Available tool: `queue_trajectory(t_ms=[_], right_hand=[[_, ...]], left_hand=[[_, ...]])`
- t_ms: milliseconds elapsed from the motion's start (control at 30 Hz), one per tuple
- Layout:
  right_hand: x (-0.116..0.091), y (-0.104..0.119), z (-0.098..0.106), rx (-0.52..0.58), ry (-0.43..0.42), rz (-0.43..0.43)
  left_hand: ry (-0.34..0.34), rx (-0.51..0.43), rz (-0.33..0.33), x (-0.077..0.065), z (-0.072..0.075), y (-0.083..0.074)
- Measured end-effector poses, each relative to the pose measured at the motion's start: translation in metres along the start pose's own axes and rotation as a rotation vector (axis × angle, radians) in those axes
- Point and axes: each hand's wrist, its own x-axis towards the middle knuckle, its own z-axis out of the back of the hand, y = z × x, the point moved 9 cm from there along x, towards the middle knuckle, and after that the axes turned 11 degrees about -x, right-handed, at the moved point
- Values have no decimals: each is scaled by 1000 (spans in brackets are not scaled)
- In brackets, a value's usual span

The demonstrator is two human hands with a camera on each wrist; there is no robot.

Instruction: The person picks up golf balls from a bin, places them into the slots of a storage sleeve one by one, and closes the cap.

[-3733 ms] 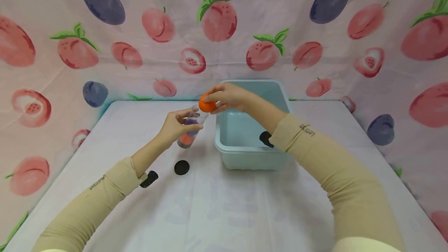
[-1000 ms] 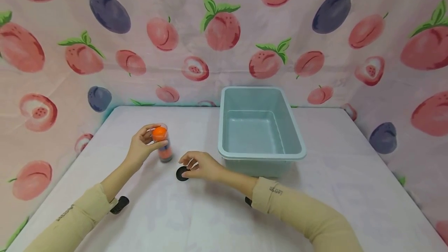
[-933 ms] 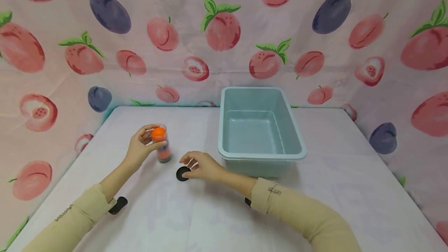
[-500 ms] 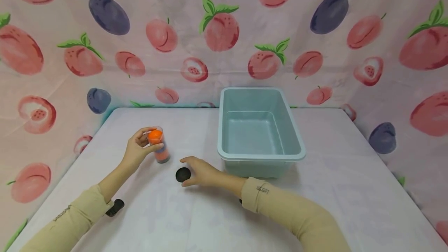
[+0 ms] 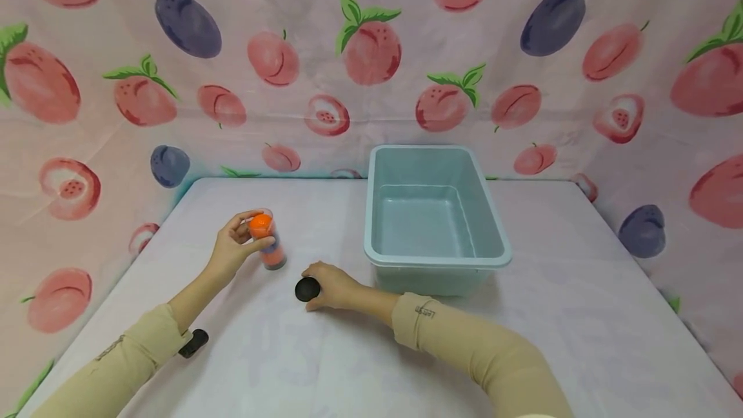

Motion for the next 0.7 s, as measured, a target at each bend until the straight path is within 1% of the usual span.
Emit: queue_trajectory(t_ms=[67, 200, 267, 400, 533, 700], right_hand=[[2, 1, 0, -5, -1, -4], [4, -2, -4, 4, 23, -55], [4, -3, -6, 12, 31, -77], [4, -2, -5, 17, 20, -86], [6, -1, -1, 11, -9, -87], [8, 4, 5, 34, -38, -74]], left_hand=[[-4, -14, 7, 1, 1, 1], [-13, -25, 34, 2, 2, 5], [-17, -20, 50, 1, 2, 7], [-16, 4, 62, 1, 4, 8], [-15, 5, 46, 2, 4, 9], [-27, 1, 12, 1, 4, 9]])
